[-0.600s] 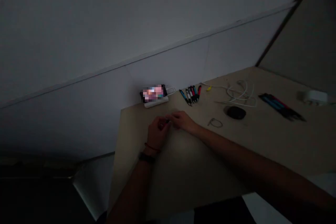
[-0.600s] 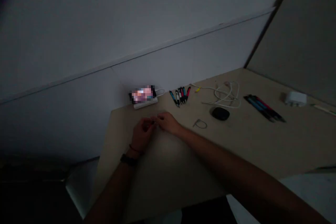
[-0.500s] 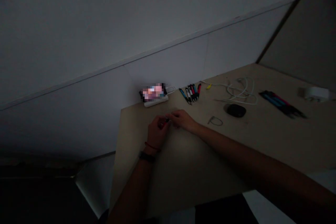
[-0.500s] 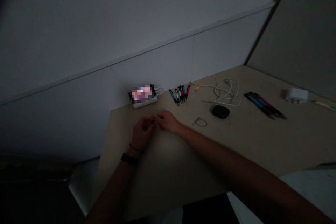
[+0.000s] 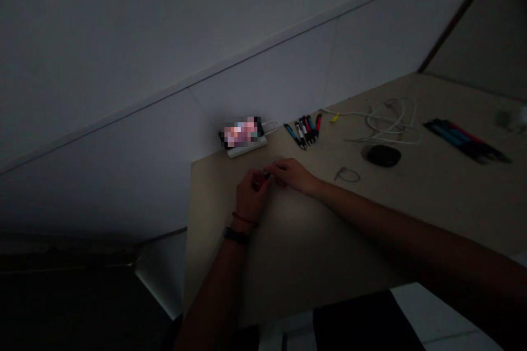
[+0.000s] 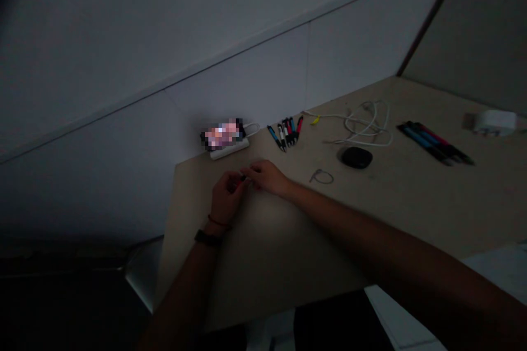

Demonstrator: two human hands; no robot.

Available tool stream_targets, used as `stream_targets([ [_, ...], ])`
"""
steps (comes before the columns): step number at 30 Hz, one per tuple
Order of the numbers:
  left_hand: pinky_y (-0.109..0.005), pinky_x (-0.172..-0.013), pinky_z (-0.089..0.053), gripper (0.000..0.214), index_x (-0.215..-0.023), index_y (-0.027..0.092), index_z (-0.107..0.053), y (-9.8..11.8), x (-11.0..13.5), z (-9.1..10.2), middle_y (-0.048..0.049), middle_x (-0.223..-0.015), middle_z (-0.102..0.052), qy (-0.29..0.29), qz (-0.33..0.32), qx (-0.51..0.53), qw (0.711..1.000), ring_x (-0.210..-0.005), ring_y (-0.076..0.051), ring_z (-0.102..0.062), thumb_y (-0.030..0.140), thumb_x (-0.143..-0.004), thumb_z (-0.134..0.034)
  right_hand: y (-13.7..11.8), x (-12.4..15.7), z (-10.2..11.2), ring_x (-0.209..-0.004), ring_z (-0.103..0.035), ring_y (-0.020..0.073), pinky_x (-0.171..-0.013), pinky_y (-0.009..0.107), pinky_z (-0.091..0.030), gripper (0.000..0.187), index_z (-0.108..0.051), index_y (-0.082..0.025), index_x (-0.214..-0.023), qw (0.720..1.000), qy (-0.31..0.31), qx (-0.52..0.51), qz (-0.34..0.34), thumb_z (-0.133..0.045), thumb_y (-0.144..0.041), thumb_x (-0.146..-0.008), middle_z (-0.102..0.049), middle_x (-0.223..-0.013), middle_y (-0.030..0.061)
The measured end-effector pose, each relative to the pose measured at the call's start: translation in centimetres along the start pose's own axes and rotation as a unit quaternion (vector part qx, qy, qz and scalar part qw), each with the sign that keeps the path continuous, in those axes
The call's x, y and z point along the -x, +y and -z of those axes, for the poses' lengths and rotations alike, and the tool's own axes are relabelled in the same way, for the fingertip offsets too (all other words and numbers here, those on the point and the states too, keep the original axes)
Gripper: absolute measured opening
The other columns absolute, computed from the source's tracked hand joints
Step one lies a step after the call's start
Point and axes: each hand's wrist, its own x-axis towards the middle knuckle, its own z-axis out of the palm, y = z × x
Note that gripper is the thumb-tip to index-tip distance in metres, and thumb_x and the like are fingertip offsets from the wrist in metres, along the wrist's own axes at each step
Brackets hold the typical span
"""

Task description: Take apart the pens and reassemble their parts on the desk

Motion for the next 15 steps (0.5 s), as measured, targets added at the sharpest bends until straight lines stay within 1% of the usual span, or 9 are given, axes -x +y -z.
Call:
stream_targets([
  [4, -0.025, -0.067, -0.047, 0.02, -0.095, 0.019, -0.063, -0.07, -0.07, -0.03, -0.0014, -0.085, -0.069, 0.0, -0.003, -0.002, 1.0, -0.071, -0.013, -0.06, 0.034, -0.085, -0.071, 0.03, 0.02, -0.01, -0.041, -0.051, 0.0115, -0.044, 0.024, -0.039, 0.054, -0.054, -0.021, -0.054, 1.0, -0.011, -0.007, -0.003, -0.065, -0.065, -0.083, -0.055, -0.044, -0.0018],
  [7, -0.025, -0.066, -0.047, 0.018, -0.095, 0.02, -0.062, -0.21, -0.15, -0.09, -0.0013, -0.085, -0.07, -0.002, -0.004, 0.003, 1.0, -0.07, -0.013, -0.06, 0.033, -0.085, -0.072, -0.02, 0.1, -0.04, -0.041, -0.052, 0.0108, -0.044, 0.023, -0.039, 0.053, -0.054, -0.02, -0.053, 1.0, -0.005, -0.007, 0.009, -0.068, -0.063, -0.083, -0.055, -0.044, -0.0021],
  [12, -0.025, -0.067, -0.048, 0.02, -0.095, 0.02, -0.063, -0.52, -0.27, -0.23, -0.0017, -0.086, -0.07, 0.006, -0.01, 0.012, 1.0, -0.071, -0.013, -0.062, 0.034, -0.086, -0.073, 0.03, 0.18, -0.13, -0.04, -0.052, 0.0097, -0.041, 0.021, -0.039, 0.051, -0.058, -0.019, -0.057, 1.0, 0.008, -0.015, 0.013, -0.072, -0.061, -0.082, -0.055, -0.044, -0.0023],
  [15, -0.024, -0.066, -0.047, 0.02, -0.093, 0.02, -0.062, -0.59, -0.33, -0.25, -0.0009, -0.083, -0.069, 0.006, -0.021, 0.016, 1.0, -0.07, -0.013, -0.061, 0.036, -0.087, -0.073, 0.11, 0.21, -0.16, -0.039, -0.051, 0.0088, -0.04, 0.02, -0.039, 0.052, -0.058, -0.019, -0.056, 1.0, 0.012, -0.017, 0.018, -0.073, -0.061, -0.082, -0.056, -0.045, -0.0021],
])
